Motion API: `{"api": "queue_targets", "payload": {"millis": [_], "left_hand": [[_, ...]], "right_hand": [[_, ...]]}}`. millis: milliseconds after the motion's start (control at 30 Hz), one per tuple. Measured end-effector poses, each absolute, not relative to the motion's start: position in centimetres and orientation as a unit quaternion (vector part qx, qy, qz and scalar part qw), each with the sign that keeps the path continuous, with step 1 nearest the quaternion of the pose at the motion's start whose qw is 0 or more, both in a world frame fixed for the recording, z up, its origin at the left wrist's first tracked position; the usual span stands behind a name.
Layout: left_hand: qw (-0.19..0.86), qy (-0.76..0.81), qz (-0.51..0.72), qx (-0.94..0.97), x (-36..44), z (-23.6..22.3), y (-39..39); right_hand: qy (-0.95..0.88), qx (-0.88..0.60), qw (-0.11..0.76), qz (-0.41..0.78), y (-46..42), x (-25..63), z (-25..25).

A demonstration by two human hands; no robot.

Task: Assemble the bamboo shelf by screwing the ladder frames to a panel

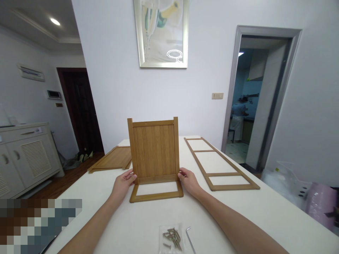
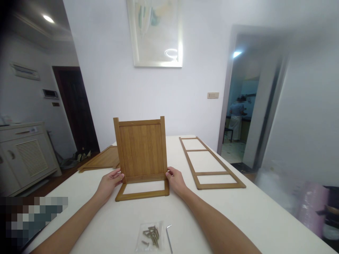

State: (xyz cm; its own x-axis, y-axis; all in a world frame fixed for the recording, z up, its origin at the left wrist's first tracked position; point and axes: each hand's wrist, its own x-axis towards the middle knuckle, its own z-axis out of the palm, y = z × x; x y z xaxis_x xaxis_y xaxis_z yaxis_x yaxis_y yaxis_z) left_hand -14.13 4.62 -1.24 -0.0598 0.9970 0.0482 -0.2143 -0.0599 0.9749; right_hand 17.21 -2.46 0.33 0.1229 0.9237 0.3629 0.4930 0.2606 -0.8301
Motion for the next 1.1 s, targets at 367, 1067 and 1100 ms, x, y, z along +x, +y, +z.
{"api": "queue_targets", "payload": {"millis": [367,1067,1100], "left_hand": [[0.528,0.436,0.58,0.442,-14.01,-0.96,4.39],[0.537,0.442,0.578,0.427,-13.74,-0.55,4.31],[0.536,0.444,0.578,0.425,-13.73,-0.5,4.29]], "right_hand": [[-0.627,-0.57,0.485,0.213,-2.61,17.15,0.39],[-0.629,-0.572,0.488,0.2,-2.45,17.26,0.0],[-0.63,-0.572,0.486,0.201,-2.41,17.29,-0.06]]}}
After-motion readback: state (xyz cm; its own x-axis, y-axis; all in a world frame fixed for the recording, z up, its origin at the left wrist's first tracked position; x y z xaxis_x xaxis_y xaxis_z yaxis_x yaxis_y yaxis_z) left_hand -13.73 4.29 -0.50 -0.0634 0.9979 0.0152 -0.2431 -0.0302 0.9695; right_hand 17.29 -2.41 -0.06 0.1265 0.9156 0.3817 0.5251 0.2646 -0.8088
